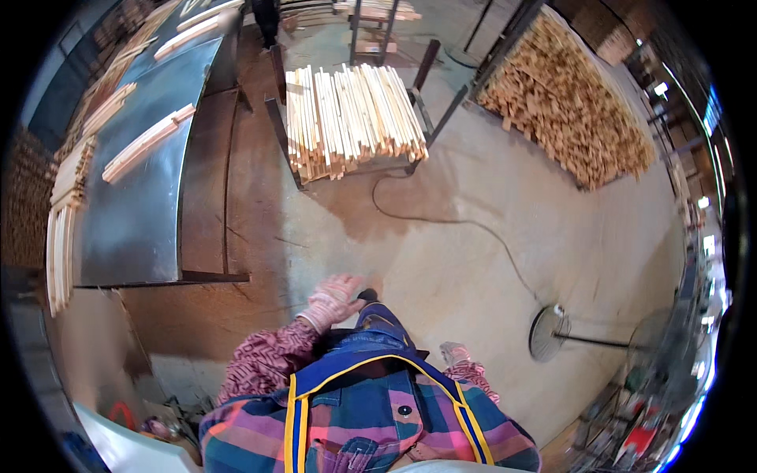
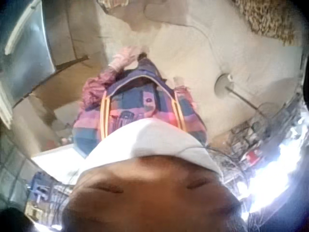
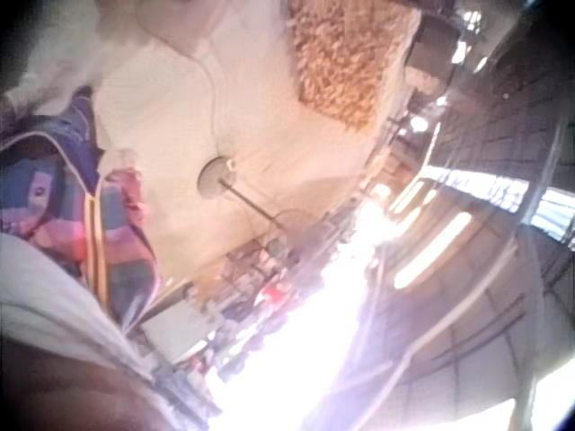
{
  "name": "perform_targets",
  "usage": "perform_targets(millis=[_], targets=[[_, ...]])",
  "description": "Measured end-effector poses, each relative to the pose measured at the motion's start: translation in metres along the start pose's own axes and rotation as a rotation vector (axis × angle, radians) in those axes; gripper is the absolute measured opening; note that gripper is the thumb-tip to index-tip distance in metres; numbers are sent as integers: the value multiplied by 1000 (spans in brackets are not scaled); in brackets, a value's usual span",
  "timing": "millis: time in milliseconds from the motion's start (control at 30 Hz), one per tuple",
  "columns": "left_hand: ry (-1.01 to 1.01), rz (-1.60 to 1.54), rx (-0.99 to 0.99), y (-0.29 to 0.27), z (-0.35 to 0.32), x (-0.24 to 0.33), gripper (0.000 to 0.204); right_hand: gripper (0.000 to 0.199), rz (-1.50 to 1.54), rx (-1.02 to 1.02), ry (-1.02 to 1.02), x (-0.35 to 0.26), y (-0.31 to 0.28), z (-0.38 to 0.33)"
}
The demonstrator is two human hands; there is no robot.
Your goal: The person repeatedly picks up bundles of thin wooden planks from a metal table and places them onto a conveyor belt. They also use a yellow air blow gun to clear debris from the table surface.
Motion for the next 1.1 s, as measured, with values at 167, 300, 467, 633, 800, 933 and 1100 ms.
perform_targets(millis=[167, 300, 467, 633, 800, 933, 1100], targets=[[-118, 33, 69, -46, 92, 11, 58, 32, 180, 270, 9, 70, -157, 132], [-93, -34, 67, -65, 176, 38, 59, 36, 134, 538, -183, 64, -339, 217], [-68, -44, -118, -75, 259, 37, 57, 41, 970, 376, -135, 22, -484, 291], [-121, -516, 96, -96, 353, -17, 53, 42, 683, 288, -258, 63, -511, 352], [-57, -729, 246, -90, 434, -101, 42, 38, -341, 453, -485, 98, -553, 401], [-446, -947, 288, -80, 464, -128, 48, 41, 327, 492, -377, 136, -553, 482], [-734, -1523, 602, -25, 504, -176, 65, 45, 565, 184, -60, 107, -624, 551]])
Point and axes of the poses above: each hand's wrist, its own z-axis towards the middle knuckle, its own y-axis out of the palm, x = y × z, the point moved 3 cm from there along z, towards the middle knuckle, and after that the axes turned 14 degrees about -z, right-handed, at the moved point
